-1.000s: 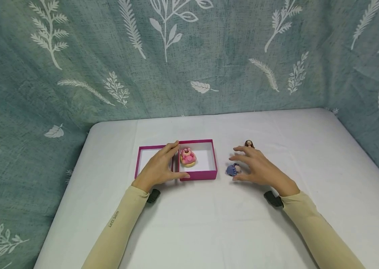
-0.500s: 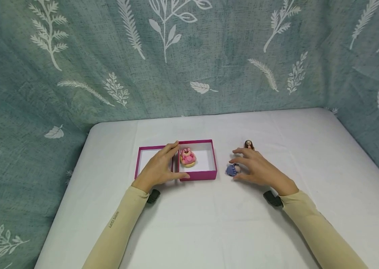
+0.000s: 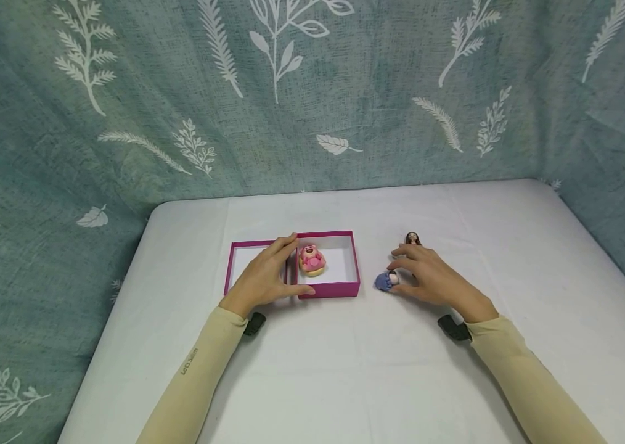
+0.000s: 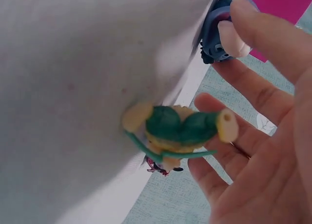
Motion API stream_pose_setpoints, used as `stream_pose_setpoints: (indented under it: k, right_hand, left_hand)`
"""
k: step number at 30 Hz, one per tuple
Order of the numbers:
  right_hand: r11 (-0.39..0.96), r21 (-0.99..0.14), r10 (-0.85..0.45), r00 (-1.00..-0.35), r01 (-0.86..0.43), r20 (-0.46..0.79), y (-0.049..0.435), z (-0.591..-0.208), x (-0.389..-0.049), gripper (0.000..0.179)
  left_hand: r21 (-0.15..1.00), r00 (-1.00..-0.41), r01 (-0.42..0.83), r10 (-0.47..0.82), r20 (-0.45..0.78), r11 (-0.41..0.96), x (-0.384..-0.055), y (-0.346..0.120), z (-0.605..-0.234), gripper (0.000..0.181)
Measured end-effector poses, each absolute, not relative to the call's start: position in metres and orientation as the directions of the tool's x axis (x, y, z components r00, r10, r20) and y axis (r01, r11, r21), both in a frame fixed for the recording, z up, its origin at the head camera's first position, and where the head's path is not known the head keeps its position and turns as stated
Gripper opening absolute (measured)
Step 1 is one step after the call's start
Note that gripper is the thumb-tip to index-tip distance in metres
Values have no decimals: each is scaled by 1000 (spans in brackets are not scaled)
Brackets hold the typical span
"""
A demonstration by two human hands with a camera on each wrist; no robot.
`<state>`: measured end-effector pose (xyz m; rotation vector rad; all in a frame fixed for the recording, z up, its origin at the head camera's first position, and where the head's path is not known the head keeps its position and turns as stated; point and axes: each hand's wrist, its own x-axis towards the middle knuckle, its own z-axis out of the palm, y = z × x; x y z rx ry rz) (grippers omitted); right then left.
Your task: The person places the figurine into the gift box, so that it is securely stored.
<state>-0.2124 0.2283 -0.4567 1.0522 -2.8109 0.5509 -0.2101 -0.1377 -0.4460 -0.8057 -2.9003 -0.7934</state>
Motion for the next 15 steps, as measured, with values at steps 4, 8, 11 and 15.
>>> stream_pose_setpoints:
  k: [4,8,11,15]
  right_hand:
    - [705,-281,-615,-759,-651,216,227,-456,-211,40]
    - [717,-253,-617,-760,-650,204,226,-454,-210,37]
    - [725,-243,-617,-765,-644,187,225,-453,-209,38]
    - [736,-218,-608,-767,-641,204,224,-453,-208,39]
  left_hand:
    - [466,-864,493,476,162,735,-210,-137,-445,103]
    - [465,-863,495,476,168,734,-210,-138,-446,103]
    - [465,-862,497,478,169,732,-210,-138,-446,103]
    - [466,-865,491,475,161,736,-210,-137,-446,103]
